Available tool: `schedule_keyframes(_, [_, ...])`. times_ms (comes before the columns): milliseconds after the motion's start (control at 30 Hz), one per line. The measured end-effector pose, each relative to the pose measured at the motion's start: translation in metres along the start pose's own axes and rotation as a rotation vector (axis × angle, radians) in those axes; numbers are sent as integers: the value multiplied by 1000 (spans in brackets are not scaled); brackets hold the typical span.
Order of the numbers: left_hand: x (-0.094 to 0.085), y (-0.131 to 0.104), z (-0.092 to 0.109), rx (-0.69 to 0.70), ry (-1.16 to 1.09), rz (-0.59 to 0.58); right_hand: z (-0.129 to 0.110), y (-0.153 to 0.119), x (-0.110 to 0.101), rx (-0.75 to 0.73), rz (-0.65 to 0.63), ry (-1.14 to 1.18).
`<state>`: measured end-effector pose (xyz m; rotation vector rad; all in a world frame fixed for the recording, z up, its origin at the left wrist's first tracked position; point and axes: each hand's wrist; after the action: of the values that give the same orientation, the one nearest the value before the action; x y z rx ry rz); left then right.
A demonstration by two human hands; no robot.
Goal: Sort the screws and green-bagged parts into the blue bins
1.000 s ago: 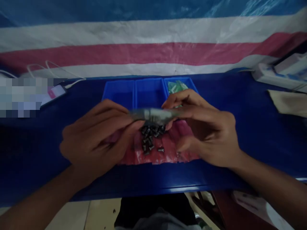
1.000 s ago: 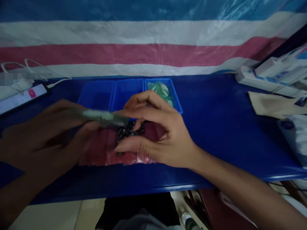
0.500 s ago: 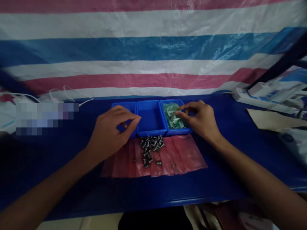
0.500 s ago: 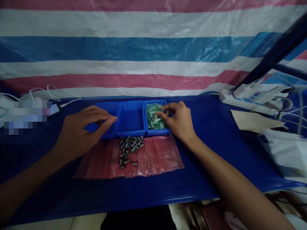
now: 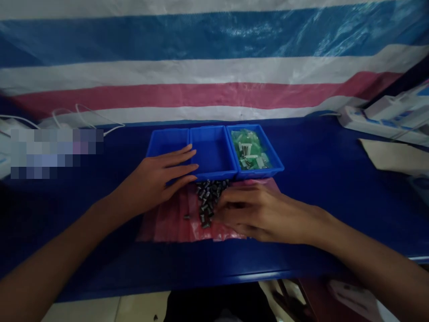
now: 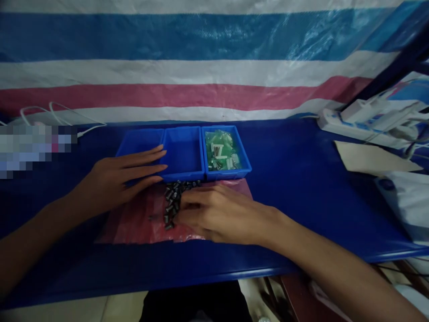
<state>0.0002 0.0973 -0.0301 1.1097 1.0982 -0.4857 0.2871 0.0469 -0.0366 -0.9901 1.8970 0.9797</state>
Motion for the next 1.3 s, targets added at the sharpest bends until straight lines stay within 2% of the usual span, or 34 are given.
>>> schedule_keyframes(100, [3, -3, 2, 15, 16, 24, -2, 0, 0, 21, 186, 111])
schedule_keyframes(167, [5, -5, 4, 34, 34, 24, -5, 2, -1, 68, 330, 260])
schedule_keyframes(233, [7, -6, 8, 44, 57, 41, -9, 3, -3, 129, 406, 471])
schedule_keyframes(300, [11, -6, 13, 30, 82, 90, -12, 4, -4, 231, 374, 783])
schedule_keyframes(367, [15, -6, 18, 6, 111, 131, -12, 4, -5, 352, 272, 1085])
schedule_keyframes(433, [19, -5, 22, -14, 148, 143, -9, 3, -5, 450, 180, 1218])
schedule_keyframes(467, [20, -5, 23, -21, 166, 140, -6, 3, -5, 474, 176, 1223])
schedule_keyframes(500, [21, -5, 23, -24, 180, 136, -4, 3, -5, 489, 213, 1208])
schedule_keyframes(633, [20, -6, 21, -7, 190, 120, 3, 3, -7, 490, 496, 1097])
schedule_keyframes(700, [19, -7, 20, 2, 187, 121, 1, 3, -8, 464, 566, 972])
schedule_keyframes(767, [18, -7, 20, 4, 182, 131, -1, 2, -8, 419, 606, 744])
schedule_keyframes(833, [17, -6, 21, -1, 179, 155, -3, 0, -7, 328, 571, 454])
schedule_keyframes(933, [14, -4, 24, -28, 164, 221, -3, -1, -1, 162, 346, 63])
schedule_keyframes(1000, [11, -4, 26, -47, 133, 301, -1, -1, 4, 107, 240, -109])
schedule_keyframes(1100, [7, -6, 28, -72, 127, 373, 1, -1, 10, 72, 224, -224])
schedule_keyframes(1300, [4, -4, 31, -112, 214, 378, 1, 1, 12, 59, 263, -241])
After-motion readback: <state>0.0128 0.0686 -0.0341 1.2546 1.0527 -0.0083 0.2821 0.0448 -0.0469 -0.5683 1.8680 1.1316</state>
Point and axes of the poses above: each hand's wrist, its own y-axis towards the middle knuckle, its own x-axis out of the palm, z = x × y, and after that the axes turned 2 degrees about x, right-handed
